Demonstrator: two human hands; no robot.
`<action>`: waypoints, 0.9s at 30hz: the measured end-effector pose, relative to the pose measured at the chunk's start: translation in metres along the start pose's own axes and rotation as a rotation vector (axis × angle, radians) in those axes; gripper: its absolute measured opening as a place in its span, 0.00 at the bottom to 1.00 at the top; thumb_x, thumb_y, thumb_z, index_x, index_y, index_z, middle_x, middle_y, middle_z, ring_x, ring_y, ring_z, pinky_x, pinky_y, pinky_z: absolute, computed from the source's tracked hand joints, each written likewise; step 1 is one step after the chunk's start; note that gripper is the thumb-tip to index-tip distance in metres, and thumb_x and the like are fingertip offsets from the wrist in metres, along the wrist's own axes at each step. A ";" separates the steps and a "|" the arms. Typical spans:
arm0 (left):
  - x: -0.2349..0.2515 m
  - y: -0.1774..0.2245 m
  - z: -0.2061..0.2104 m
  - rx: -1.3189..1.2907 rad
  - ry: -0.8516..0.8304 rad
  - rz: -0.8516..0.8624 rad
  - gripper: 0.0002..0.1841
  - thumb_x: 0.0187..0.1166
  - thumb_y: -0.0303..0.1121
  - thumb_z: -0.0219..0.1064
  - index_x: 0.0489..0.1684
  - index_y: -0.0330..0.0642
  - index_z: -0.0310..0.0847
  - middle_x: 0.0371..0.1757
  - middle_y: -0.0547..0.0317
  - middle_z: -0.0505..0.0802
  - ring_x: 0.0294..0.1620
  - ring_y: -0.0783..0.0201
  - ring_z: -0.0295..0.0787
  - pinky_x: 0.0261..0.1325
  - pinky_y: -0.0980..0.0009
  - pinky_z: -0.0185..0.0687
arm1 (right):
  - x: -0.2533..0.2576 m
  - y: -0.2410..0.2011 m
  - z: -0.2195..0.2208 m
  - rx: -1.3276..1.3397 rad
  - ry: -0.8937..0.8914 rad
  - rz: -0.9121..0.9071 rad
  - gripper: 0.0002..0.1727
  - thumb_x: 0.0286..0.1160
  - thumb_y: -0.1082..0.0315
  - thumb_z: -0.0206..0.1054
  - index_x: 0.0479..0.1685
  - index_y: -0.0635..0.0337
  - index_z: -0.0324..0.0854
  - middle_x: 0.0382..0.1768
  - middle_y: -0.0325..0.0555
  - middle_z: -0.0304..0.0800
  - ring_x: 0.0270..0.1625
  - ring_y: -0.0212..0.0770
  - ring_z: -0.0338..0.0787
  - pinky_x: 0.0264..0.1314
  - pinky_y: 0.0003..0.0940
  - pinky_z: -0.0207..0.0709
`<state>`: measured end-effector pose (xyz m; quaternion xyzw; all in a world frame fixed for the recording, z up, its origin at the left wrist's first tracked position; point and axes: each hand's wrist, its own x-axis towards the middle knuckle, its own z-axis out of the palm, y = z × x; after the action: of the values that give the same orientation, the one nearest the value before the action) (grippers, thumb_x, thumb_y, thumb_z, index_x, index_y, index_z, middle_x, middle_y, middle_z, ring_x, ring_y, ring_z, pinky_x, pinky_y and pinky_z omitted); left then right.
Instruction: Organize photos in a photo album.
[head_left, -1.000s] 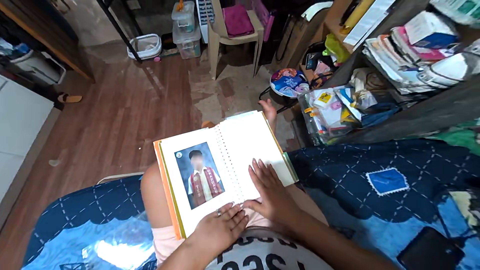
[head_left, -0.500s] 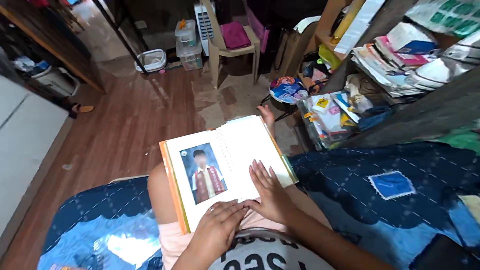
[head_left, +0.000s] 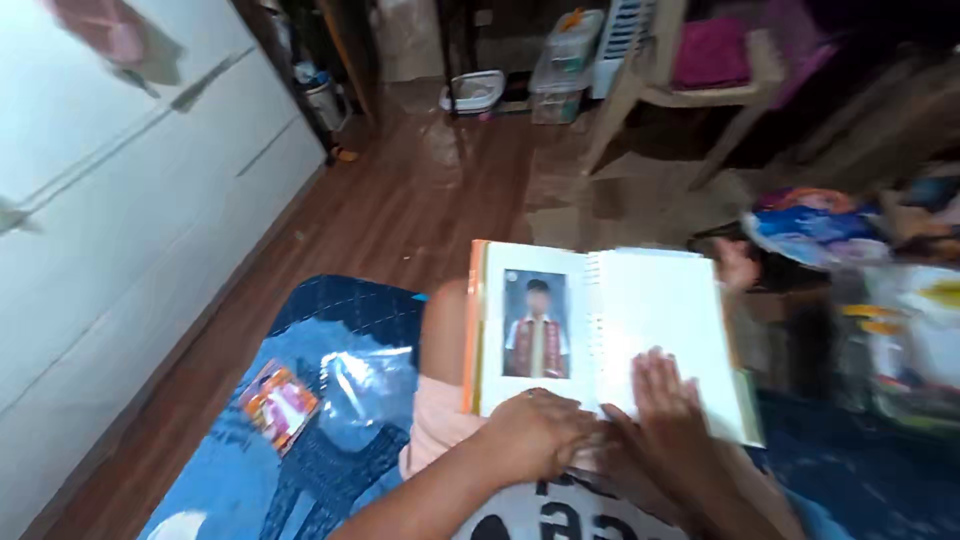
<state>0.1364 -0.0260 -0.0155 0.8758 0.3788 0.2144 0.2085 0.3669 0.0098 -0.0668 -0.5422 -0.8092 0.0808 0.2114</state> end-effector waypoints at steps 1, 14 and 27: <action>0.000 0.000 0.001 0.016 0.007 0.003 0.16 0.86 0.34 0.60 0.64 0.44 0.89 0.64 0.57 0.95 0.71 0.58 0.88 0.78 0.58 0.77 | -0.001 0.000 0.000 -0.012 0.018 0.009 0.54 0.81 0.30 0.40 0.83 0.77 0.64 0.84 0.73 0.63 0.87 0.72 0.63 0.84 0.77 0.51; -0.003 -0.011 0.007 0.070 0.059 0.053 0.18 0.88 0.40 0.55 0.64 0.49 0.90 0.64 0.65 0.95 0.71 0.64 0.88 0.77 0.62 0.78 | -0.010 0.035 -0.030 0.203 0.037 0.623 0.50 0.81 0.42 0.59 0.88 0.78 0.53 0.88 0.78 0.49 0.91 0.74 0.51 0.90 0.67 0.45; 0.001 -0.009 -0.001 0.014 0.026 -0.006 0.17 0.88 0.38 0.57 0.63 0.45 0.90 0.66 0.61 0.94 0.72 0.61 0.87 0.78 0.59 0.78 | 0.010 0.043 -0.080 0.959 0.138 1.059 0.22 0.86 0.64 0.64 0.72 0.67 0.74 0.65 0.61 0.83 0.65 0.48 0.85 0.69 0.48 0.77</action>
<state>0.1312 -0.0197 -0.0193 0.8732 0.3857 0.2226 0.1983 0.4344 0.0287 -0.0082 -0.7134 -0.2978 0.4847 0.4092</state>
